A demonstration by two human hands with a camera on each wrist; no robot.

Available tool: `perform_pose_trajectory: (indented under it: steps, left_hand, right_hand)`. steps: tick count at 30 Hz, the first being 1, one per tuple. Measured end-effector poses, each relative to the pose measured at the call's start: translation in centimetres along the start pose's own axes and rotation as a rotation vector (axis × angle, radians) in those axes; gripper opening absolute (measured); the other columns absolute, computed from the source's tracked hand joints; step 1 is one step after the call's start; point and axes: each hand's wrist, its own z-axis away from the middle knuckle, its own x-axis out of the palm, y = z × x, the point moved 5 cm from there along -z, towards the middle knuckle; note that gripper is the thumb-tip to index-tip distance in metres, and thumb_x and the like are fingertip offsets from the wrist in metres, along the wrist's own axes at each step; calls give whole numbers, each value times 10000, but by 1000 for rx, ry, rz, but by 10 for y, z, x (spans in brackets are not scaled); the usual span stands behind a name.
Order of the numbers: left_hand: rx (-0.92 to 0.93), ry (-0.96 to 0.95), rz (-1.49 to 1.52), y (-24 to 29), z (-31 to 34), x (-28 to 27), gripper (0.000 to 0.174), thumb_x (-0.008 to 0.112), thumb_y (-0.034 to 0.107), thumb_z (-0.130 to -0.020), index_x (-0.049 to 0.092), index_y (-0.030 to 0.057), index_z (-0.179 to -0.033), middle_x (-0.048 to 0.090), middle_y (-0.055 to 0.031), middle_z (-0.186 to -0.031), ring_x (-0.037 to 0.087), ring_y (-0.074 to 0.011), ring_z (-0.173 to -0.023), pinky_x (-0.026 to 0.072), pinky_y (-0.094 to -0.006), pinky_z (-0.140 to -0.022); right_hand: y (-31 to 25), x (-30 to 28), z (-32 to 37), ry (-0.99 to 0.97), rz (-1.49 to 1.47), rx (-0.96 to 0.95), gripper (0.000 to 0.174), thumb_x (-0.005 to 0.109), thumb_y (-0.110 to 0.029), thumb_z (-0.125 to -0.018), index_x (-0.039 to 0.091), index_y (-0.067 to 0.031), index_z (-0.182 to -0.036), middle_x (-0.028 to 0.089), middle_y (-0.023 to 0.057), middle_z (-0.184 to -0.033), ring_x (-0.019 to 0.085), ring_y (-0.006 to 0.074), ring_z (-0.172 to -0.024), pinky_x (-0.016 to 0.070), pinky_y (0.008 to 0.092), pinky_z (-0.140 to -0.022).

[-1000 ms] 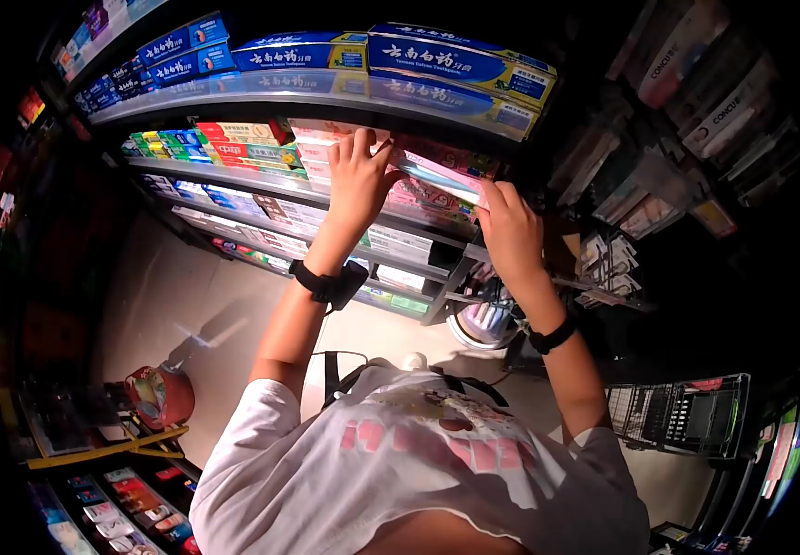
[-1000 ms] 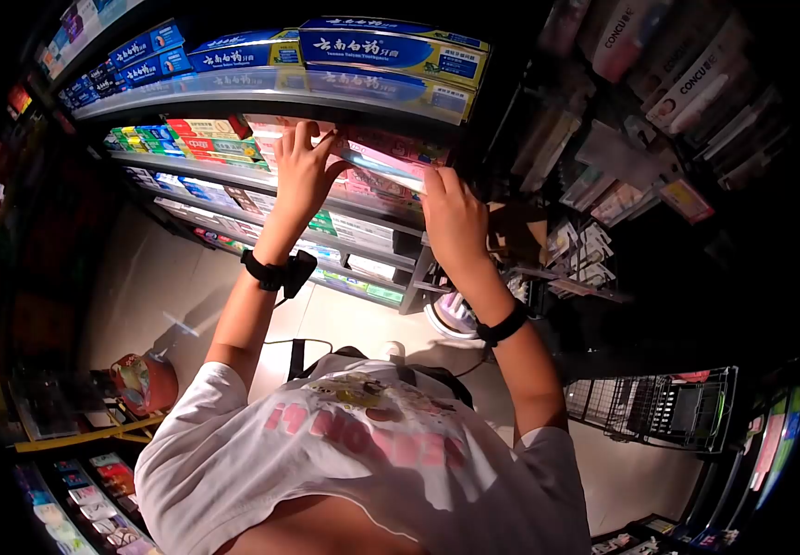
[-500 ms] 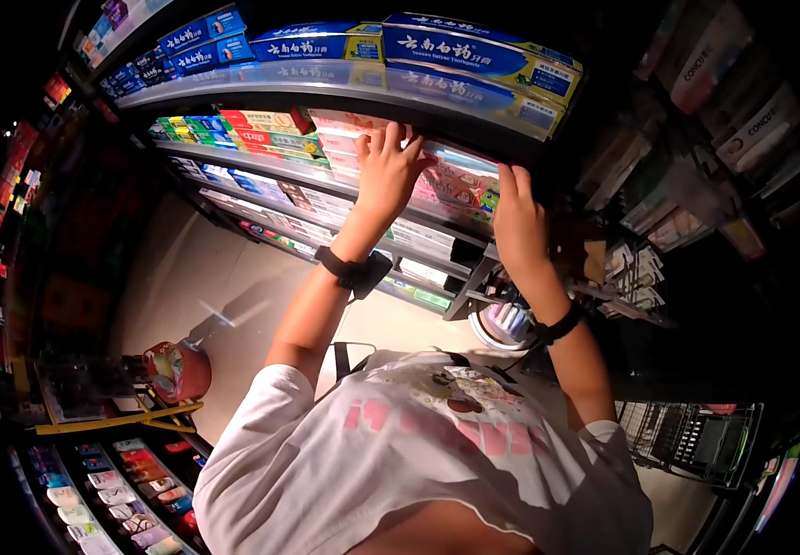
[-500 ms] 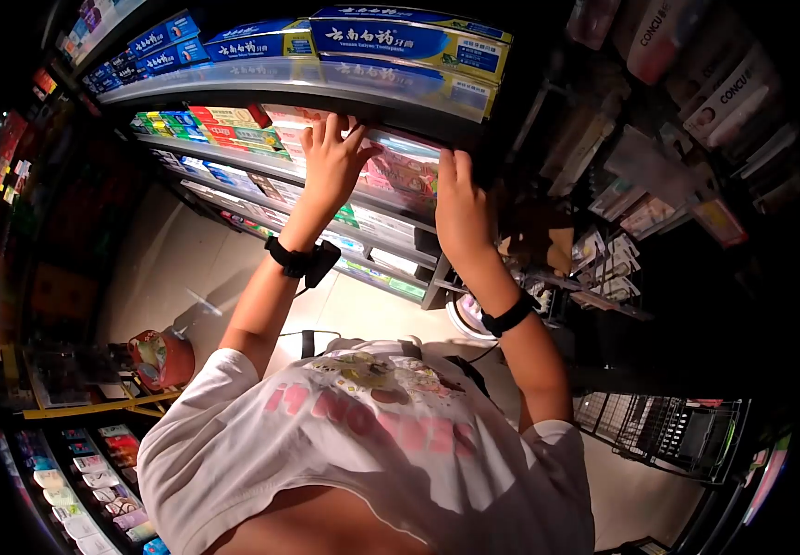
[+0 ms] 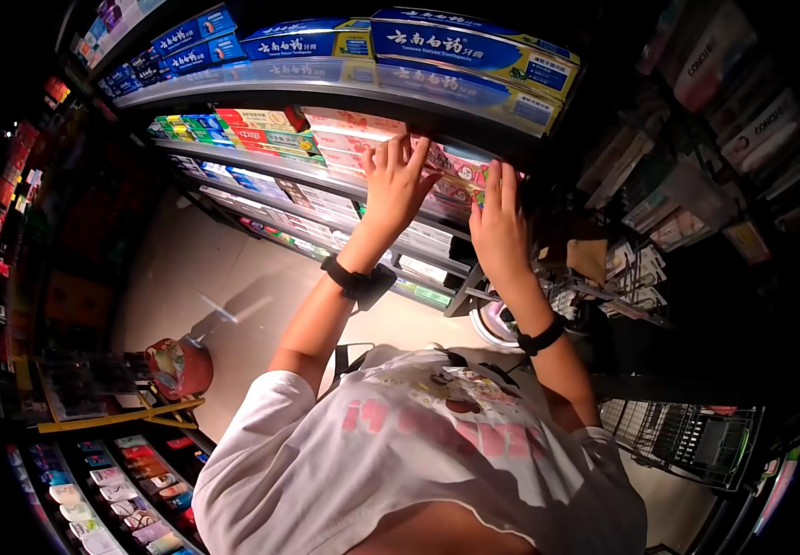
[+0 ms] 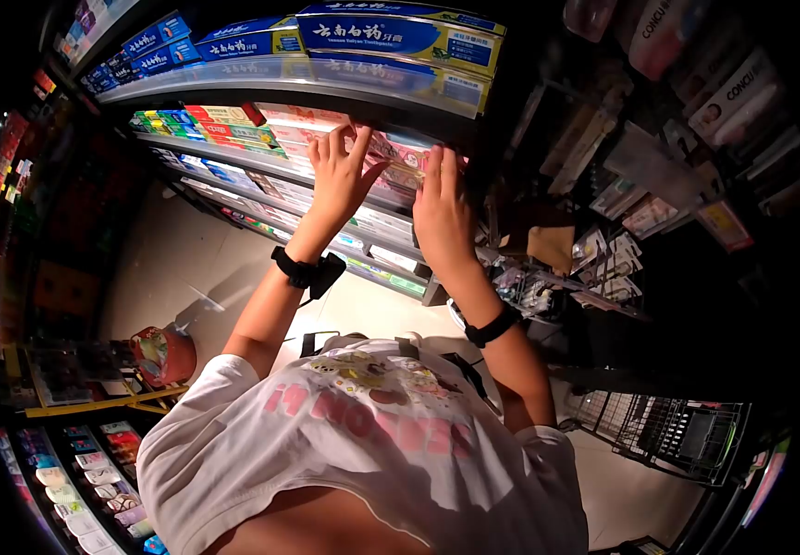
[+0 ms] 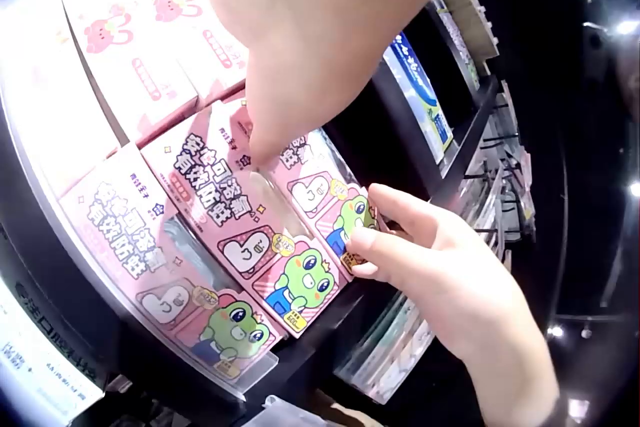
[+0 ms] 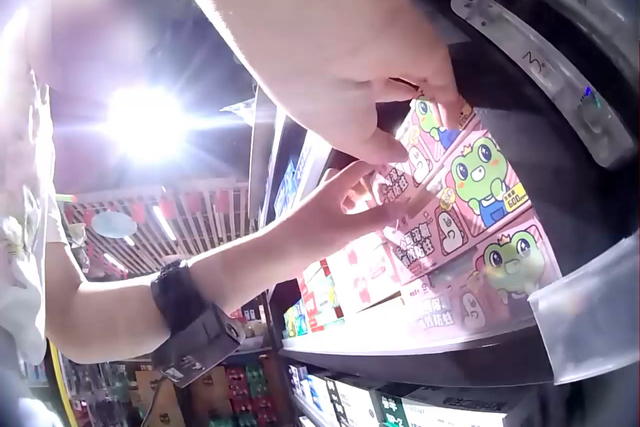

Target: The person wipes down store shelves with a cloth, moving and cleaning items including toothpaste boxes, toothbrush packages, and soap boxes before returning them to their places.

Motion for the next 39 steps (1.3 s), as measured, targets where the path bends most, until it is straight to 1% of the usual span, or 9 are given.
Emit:
perform_pose_trajectory:
  steps: [7, 10, 13, 20, 25, 29, 30, 33, 39]
  left_hand:
    - [4, -33, 116, -1, 15, -4, 718, 700, 289, -684, 381, 147, -1311, 429, -144, -1106, 394, -310, -1015, 267, -438, -882]
    - [-17, -50, 155, -2, 25, -8, 759, 706, 242, -681, 338, 156, -1339, 407, -147, -1116, 385, -317, -1016, 275, -437, -883]
    - [-63, -89, 251, 3, 35, -14, 750, 711, 155, -675, 340, 149, -1327, 393, -160, -1128, 385, -338, -1015, 316, -427, -874]
    - [69, -320, 485, 41, 67, -1, 526, 675, 118, -696, 485, 98, -1186, 447, -177, -1109, 448, -337, -993, 387, -397, -851]
    - [37, -389, 546, 35, 80, -3, 410, 653, 108, -713, 529, 64, -1102, 487, -169, -1088, 478, -340, -986, 408, -394, -837]
    - [3, -360, 554, 26, 85, -2, 392, 649, 83, -705, 542, 54, -1080, 502, -164, -1065, 500, -329, -970, 427, -389, -815]
    - [2, -359, 555, 26, 86, 1, 392, 649, 83, -705, 542, 54, -1080, 502, -164, -1065, 500, -329, -970, 427, -389, -815]
    - [34, -375, 622, 27, 88, 2, 389, 644, 69, -698, 544, 49, -1073, 507, -155, -1045, 512, -317, -946, 434, -386, -799]
    - [154, -445, 691, 39, 50, -8, 397, 642, 94, -715, 532, 33, -1091, 506, -156, -1036, 508, -320, -940, 424, -380, -803]
  right_hand:
    - [0, -19, 29, 49, -419, -79, 509, 597, 10, -714, 470, -30, -1206, 389, 175, -1272, 485, 327, -1075, 437, 376, -857]
    - [33, -39, 47, 153, -200, -21, 298, 576, 3, -728, 588, -11, -1025, 546, 116, -1087, 539, 300, -929, 446, 368, -793]
    - [107, -40, 70, 66, -15, 269, 241, 564, -49, -760, 584, -5, -996, 529, 137, -1075, 473, 316, -1019, 393, 404, -871]
    - [191, -26, 112, -225, 73, 466, 444, 620, -167, -751, 518, -48, -1166, 400, 174, -1283, 357, 339, -1193, 332, 425, -970]
    - [188, -30, 106, -429, -63, 489, 554, 675, -281, -709, 512, -75, -1197, 404, 181, -1296, 295, 344, -1241, 291, 436, -992]
    - [188, -30, 105, -362, -280, 554, 394, 666, -182, -726, 587, -32, -1082, 587, 184, -1055, 541, 326, -998, 430, 370, -856]
    - [185, -34, 105, -254, -105, 473, 256, 647, -126, -741, 613, -4, -964, 625, 179, -871, 599, 324, -797, 472, 364, -714]
    - [182, -35, 104, -289, -64, 563, 173, 625, -134, -770, 603, 0, -878, 606, 186, -799, 592, 328, -745, 453, 377, -641]
    - [165, -98, 108, 512, -360, 629, 264, 501, -214, -903, 512, 30, -1004, 565, 87, -905, 527, 144, -805, 423, 279, -733]
